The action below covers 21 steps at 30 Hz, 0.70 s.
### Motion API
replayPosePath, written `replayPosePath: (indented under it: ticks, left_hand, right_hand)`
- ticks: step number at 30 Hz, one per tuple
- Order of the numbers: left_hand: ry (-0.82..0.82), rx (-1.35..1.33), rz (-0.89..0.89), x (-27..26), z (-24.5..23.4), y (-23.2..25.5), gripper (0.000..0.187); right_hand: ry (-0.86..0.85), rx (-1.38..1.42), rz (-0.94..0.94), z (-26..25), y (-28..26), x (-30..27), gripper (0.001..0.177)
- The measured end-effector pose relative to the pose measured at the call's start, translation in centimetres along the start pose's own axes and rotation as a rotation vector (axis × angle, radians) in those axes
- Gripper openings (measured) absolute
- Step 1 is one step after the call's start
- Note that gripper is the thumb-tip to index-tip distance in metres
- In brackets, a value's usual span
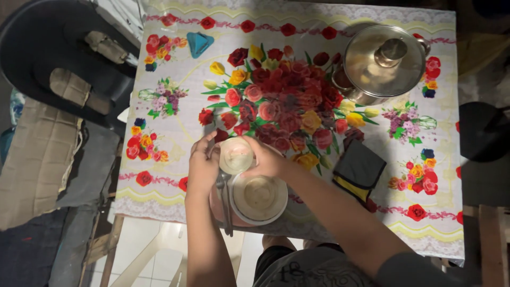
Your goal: Clearing dishes and wiping down a dining table after a meal.
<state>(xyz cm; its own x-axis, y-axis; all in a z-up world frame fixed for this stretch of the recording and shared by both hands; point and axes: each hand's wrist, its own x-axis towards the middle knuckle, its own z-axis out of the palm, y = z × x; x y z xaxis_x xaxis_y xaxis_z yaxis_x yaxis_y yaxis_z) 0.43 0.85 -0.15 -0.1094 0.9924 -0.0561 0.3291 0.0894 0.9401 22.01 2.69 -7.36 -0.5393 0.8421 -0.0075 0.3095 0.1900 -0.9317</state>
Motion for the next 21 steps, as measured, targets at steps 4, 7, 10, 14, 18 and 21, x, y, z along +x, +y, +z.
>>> replayPosePath:
  ticks: [4, 7, 10, 14, 18, 21]
  left_hand:
    - [0.037, 0.143, 0.024, 0.9, 1.0, 2.6, 0.039]
    - [0.046, 0.199, 0.249, 1.8, 2.8, 4.6, 0.038]
    - [0.019, 0.126, 0.263, 2.9, 6.2, 6.8, 0.036]
    - [-0.061, 0.079, 0.463, 5.2, 12.4, 6.4, 0.033]
    - [-0.312, -0.022, 0.284, 6.9, 19.3, 5.0, 0.036]
    - [-0.376, -0.069, 0.198, 8.3, 24.2, 3.3, 0.047]
  right_hand:
    - [0.031, -0.006, -0.145, -0.9, 0.6, -0.9, 0.119]
    - [0.101, 0.093, -0.146, -1.8, 2.1, -2.9, 0.112]
    - [0.760, -0.568, -0.035, -3.2, 5.0, -6.8, 0.048]
    - [0.949, -0.756, 0.437, -5.8, 7.0, -13.1, 0.044]
    - [1.012, -0.840, 0.596, -6.7, 7.6, -16.6, 0.049]
    - [0.938, -0.840, 0.746, -7.0, 8.2, -18.2, 0.061]
